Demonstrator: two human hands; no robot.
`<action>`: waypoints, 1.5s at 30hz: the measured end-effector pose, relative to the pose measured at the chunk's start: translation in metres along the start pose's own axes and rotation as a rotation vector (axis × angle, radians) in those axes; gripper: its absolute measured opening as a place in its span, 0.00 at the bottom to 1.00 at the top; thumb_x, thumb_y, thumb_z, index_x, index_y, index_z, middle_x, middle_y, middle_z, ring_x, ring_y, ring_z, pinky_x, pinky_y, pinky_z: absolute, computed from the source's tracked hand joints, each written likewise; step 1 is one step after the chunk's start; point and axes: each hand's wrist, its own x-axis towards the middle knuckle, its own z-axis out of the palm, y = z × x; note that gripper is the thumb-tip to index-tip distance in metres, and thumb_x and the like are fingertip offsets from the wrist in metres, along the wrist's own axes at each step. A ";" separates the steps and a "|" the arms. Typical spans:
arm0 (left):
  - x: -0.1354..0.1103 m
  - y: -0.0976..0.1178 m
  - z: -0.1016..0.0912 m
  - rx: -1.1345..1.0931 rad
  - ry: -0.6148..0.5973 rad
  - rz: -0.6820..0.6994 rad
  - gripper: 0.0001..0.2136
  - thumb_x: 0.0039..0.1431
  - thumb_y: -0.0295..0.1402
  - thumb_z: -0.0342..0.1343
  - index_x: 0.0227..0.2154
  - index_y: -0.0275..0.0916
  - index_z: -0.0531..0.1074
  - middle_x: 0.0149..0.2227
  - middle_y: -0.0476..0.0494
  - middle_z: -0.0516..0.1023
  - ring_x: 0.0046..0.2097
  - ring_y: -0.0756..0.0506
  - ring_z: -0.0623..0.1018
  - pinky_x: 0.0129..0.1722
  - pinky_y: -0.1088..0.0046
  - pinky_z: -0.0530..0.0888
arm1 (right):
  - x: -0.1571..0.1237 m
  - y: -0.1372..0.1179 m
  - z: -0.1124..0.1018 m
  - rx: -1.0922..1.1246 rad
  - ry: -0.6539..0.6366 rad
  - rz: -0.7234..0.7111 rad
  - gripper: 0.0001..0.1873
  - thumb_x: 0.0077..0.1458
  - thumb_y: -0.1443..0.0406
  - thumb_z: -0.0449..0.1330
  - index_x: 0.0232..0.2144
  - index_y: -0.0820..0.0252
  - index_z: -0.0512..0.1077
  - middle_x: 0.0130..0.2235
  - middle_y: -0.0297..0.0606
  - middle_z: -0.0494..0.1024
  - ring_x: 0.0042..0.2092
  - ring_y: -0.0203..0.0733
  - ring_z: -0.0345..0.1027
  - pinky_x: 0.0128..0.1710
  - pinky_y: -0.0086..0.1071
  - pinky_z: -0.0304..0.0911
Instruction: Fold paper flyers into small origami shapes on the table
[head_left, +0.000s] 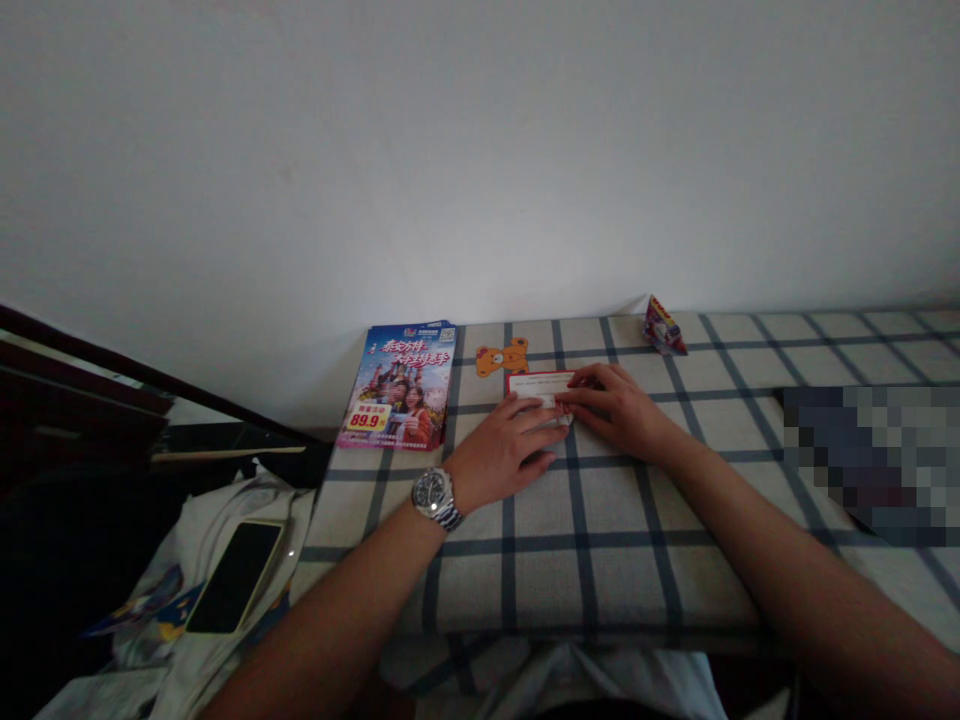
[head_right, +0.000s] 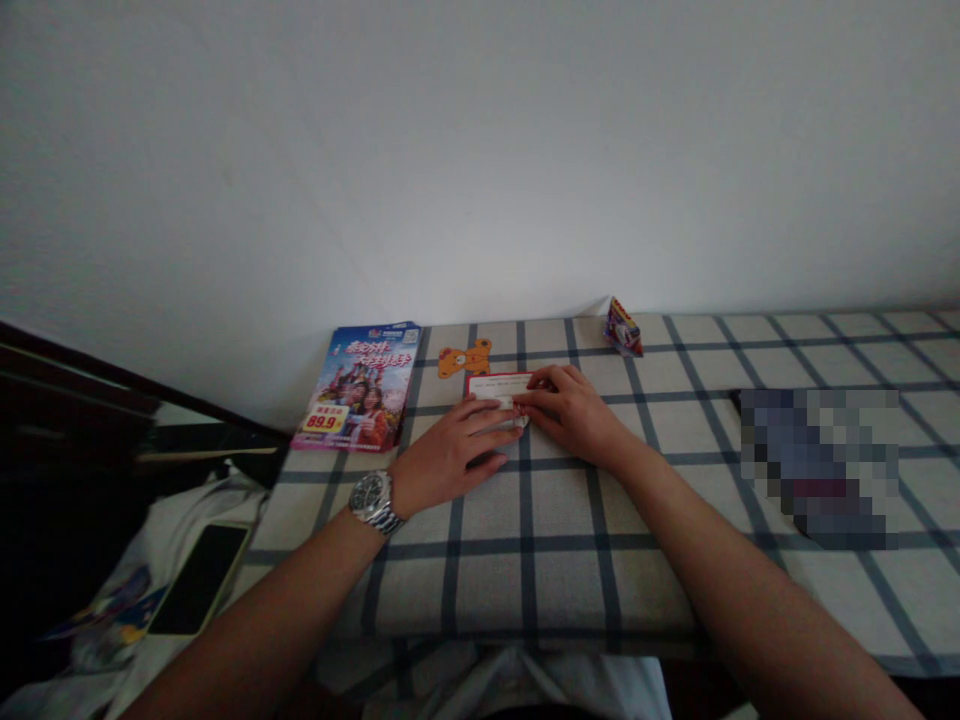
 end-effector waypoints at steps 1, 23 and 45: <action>0.000 0.000 0.000 -0.002 -0.004 -0.003 0.17 0.71 0.36 0.55 0.60 0.43 0.72 0.65 0.45 0.73 0.67 0.37 0.68 0.69 0.47 0.64 | 0.000 0.000 0.000 -0.006 -0.002 0.002 0.14 0.69 0.61 0.59 0.50 0.52 0.81 0.51 0.48 0.75 0.53 0.53 0.70 0.55 0.50 0.70; 0.001 -0.002 -0.003 -0.055 0.025 -0.010 0.17 0.71 0.33 0.55 0.61 0.45 0.73 0.63 0.41 0.72 0.66 0.39 0.69 0.68 0.49 0.67 | 0.002 -0.006 -0.010 0.057 -0.072 -0.119 0.15 0.69 0.64 0.58 0.54 0.51 0.79 0.54 0.42 0.82 0.56 0.51 0.75 0.62 0.55 0.68; -0.003 -0.012 -0.009 -0.088 0.016 -0.030 0.14 0.72 0.34 0.54 0.57 0.47 0.75 0.63 0.43 0.73 0.65 0.42 0.71 0.70 0.49 0.61 | 0.006 -0.013 -0.002 0.083 0.032 0.003 0.08 0.67 0.65 0.62 0.45 0.54 0.81 0.48 0.40 0.85 0.50 0.50 0.78 0.54 0.49 0.72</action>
